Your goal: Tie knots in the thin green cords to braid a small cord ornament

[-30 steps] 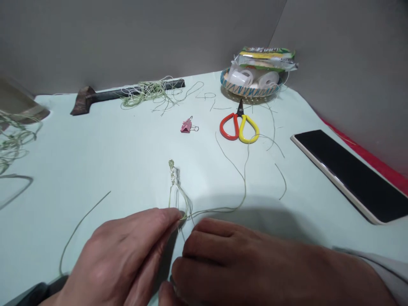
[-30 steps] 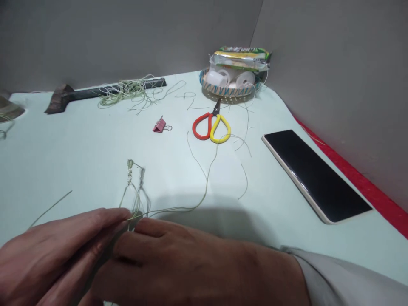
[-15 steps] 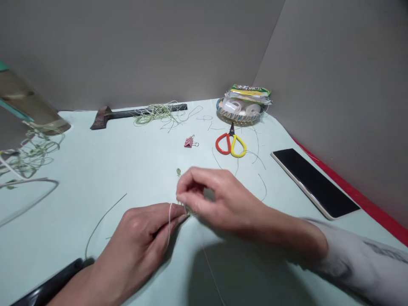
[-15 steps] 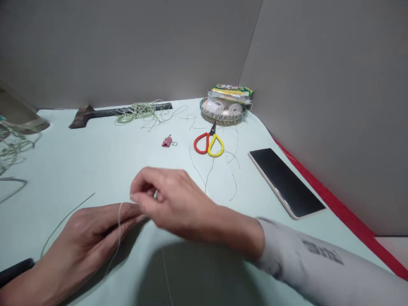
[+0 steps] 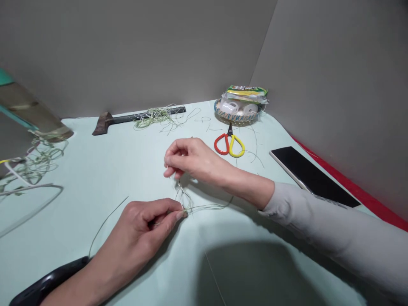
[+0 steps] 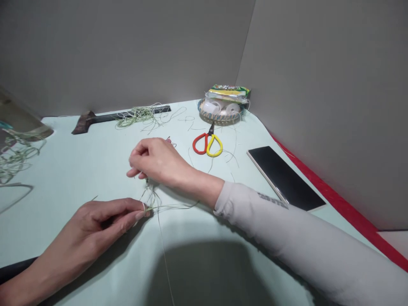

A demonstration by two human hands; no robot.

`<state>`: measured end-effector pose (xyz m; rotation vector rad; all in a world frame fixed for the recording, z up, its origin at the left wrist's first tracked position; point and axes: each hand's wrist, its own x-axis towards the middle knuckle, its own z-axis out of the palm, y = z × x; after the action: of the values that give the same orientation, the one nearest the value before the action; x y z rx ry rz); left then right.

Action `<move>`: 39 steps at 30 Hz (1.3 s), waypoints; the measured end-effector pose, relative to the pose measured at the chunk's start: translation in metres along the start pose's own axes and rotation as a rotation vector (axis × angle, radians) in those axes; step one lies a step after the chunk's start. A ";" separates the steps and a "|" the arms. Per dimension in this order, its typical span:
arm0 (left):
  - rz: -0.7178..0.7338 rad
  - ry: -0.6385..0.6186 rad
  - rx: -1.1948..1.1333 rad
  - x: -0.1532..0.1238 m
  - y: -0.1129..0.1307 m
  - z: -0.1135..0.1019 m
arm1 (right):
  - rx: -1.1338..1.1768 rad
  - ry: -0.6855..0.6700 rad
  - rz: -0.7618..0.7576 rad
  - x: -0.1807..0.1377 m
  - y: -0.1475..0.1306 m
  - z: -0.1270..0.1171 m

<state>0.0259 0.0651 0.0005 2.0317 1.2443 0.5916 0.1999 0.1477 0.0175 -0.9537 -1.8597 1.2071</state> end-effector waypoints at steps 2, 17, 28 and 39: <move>-0.027 -0.002 -0.025 0.000 0.000 -0.001 | -0.050 0.072 -0.061 -0.003 0.000 -0.005; -0.111 0.045 -0.113 -0.006 -0.006 0.001 | -0.379 -0.130 -0.300 -0.082 0.015 0.008; -0.144 0.023 -0.056 0.000 -0.001 0.004 | -0.314 -0.179 -0.128 -0.082 0.002 0.001; -0.118 0.118 -0.027 -0.006 -0.005 0.010 | -0.328 -0.073 -0.330 -0.090 0.019 0.004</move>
<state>0.0271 0.0581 -0.0098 1.9099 1.4065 0.6761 0.2428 0.0736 -0.0168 -0.7364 -2.2143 0.7632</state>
